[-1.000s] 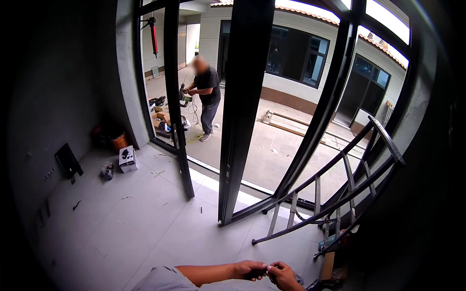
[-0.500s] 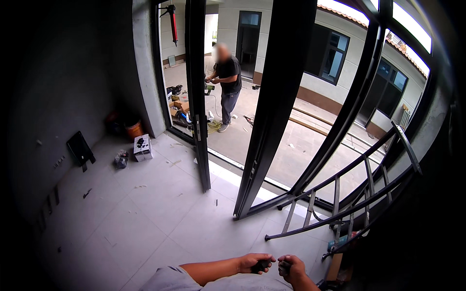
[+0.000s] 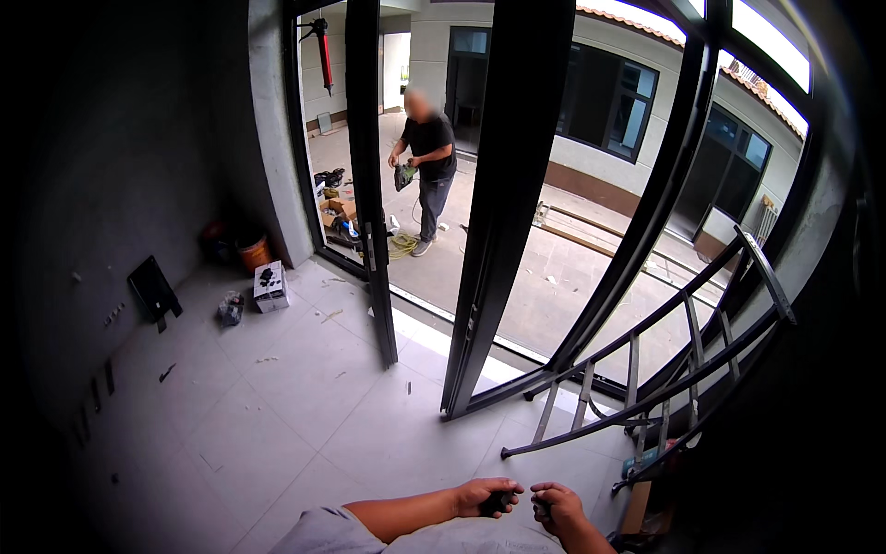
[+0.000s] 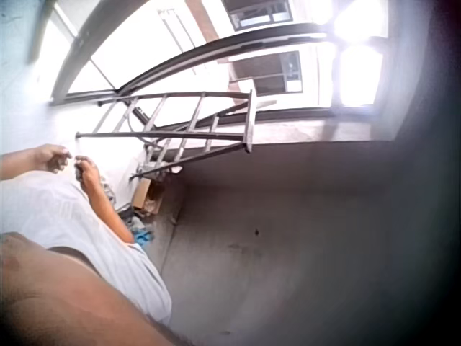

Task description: The person positions a metal ladder, then climbs it to install a black window frame into a wall opening. They align the frame, insert a glass pane, and secure the assembly while another person works nearby on the floor.

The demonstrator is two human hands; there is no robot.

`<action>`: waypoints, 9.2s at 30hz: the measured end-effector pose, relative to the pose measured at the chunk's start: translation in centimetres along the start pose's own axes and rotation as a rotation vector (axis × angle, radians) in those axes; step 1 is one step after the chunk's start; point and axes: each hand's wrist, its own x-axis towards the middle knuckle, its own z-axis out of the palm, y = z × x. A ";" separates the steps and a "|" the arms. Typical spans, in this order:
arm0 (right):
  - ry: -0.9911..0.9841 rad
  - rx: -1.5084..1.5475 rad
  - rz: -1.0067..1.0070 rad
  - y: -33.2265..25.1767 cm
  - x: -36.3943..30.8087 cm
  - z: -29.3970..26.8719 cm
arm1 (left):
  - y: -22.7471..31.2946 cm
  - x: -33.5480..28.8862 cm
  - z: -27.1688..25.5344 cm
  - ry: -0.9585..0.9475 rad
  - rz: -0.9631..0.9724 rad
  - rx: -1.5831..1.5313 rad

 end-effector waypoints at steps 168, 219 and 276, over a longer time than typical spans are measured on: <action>0.195 -1.590 -0.153 10.2 21.9 -36.8 | 19.4 7.8 -4.9 -0.159 0.114 -0.270; 0.426 -0.853 0.023 10.2 30.0 -29.0 | 23.6 5.3 -9.4 -0.092 0.166 -0.263; 0.167 -0.896 0.188 2.4 33.4 -15.7 | 23.4 5.5 -8.8 -0.088 0.160 -0.213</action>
